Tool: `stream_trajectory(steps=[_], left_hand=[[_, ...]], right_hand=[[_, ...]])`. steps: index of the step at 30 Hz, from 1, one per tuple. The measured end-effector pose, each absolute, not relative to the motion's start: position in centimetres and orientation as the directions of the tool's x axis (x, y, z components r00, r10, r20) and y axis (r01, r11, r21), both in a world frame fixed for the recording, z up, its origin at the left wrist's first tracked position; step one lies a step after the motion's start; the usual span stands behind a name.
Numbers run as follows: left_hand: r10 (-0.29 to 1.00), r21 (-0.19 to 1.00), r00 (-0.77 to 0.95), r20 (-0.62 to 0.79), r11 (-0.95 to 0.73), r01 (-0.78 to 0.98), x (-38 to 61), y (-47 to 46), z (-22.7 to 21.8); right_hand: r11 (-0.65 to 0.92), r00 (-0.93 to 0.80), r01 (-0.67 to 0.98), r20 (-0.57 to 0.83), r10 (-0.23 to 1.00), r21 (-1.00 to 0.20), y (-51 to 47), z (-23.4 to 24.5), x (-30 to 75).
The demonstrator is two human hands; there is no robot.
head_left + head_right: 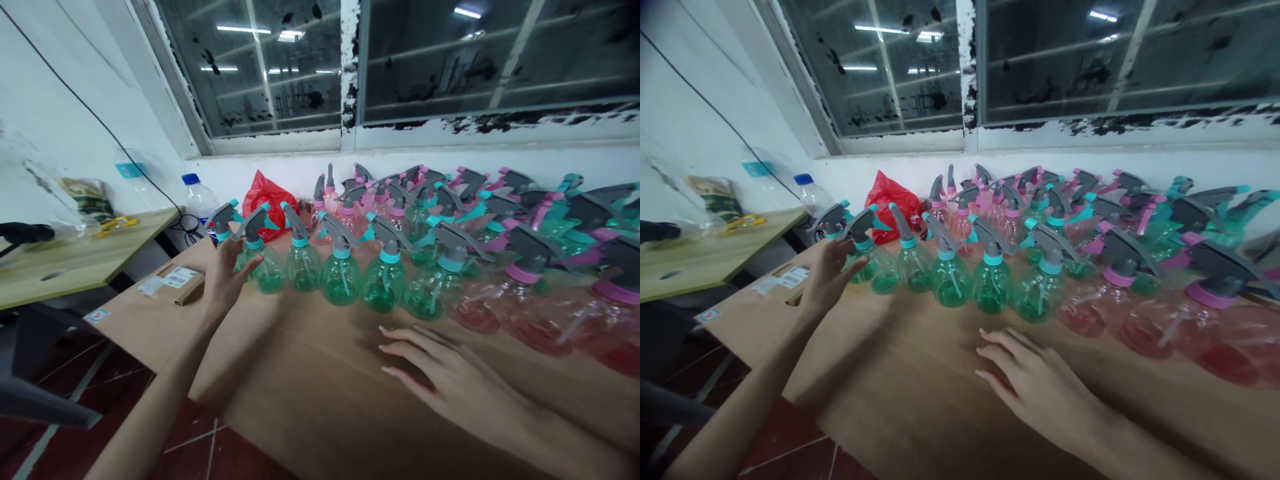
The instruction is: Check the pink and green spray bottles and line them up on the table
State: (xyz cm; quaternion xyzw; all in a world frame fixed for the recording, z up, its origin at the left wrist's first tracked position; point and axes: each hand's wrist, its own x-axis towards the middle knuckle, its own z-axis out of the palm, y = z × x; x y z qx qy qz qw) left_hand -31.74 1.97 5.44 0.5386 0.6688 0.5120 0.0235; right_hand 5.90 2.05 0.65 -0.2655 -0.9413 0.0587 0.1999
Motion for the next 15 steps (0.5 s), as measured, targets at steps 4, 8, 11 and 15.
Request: stream_trajectory(steps=[4, 8, 11, 15], left_hand=[[0.706, 0.665, -0.446, 0.551, -0.049, 0.745, -32.1, 1.3, 4.2], [0.71, 0.631, -0.431, 0.556, -0.023, 0.776, -32.6, 1.9, 4.1], [0.737, 0.628, -0.403, 0.543, -0.039, 0.777, -32.9, 2.4, 4.4], [0.758, 0.631, -0.375, 0.533, -0.061, 0.773, -33.3, 2.6, 4.4]], right_hand=[[0.848, -0.776, 0.483, 0.343, 0.53, -0.216, 1.7, 0.8, 6.3], [0.844, -0.768, 0.492, 0.35, 0.537, -0.215, 1.2, 0.7, 6.6], [0.838, -0.762, 0.508, 0.35, 0.545, -0.199, 0.9, 0.4, 7.0], [0.845, -0.769, 0.503, 0.353, 0.533, -0.182, 0.6, 0.1, 7.3]])
